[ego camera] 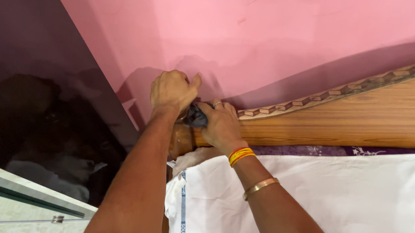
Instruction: The person wipes the wooden footboard and headboard of a bed using a dark cloth. They clean the flat surfaces and the carved details of the footboard first, then move to the headboard, wiping along the top edge and the curved surface.
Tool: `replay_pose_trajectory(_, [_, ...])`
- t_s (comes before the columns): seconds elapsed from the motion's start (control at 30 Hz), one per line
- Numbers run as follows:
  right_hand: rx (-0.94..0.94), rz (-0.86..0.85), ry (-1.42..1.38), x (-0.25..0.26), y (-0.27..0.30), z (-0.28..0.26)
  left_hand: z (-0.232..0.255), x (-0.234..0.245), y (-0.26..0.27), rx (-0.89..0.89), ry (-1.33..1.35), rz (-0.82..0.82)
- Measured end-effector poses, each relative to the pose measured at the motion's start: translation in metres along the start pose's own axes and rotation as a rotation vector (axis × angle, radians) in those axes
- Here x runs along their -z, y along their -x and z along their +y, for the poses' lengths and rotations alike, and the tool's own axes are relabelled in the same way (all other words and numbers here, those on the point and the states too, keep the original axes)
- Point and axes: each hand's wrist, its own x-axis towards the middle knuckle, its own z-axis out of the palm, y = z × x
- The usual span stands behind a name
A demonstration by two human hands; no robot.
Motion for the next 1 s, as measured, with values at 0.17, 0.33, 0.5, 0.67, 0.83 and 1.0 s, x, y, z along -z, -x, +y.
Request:
replay_pose_trajectory(0.17, [0.192,0.007,-0.057,0.021,0.014,0.016,-0.003,-0.004,0.0,0.007,0.016,0.018])
replay_pose_trajectory(0.33, [0.194,0.198,0.127,0.05,0.041,0.055,-0.009,-0.005,-0.006,-0.024,0.056,0.058])
replay_pose_trajectory(0.5, [0.104,0.326,0.124,0.022,0.041,0.036,-0.008,-0.003,-0.009,0.078,0.129,-0.035])
replay_pose_trajectory(0.67, [0.06,0.31,-0.139,-0.024,0.018,-0.014,-0.016,-0.009,-0.01,0.06,0.283,0.058])
replay_pose_trajectory(0.83, [-0.129,0.305,-0.938,-0.042,-0.017,-0.009,-0.023,-0.014,-0.012,0.011,0.414,0.142])
replay_pose_trajectory(1.0, [-0.462,0.183,-1.12,-0.058,-0.044,-0.013,-0.026,-0.018,-0.015,0.0,0.409,0.176])
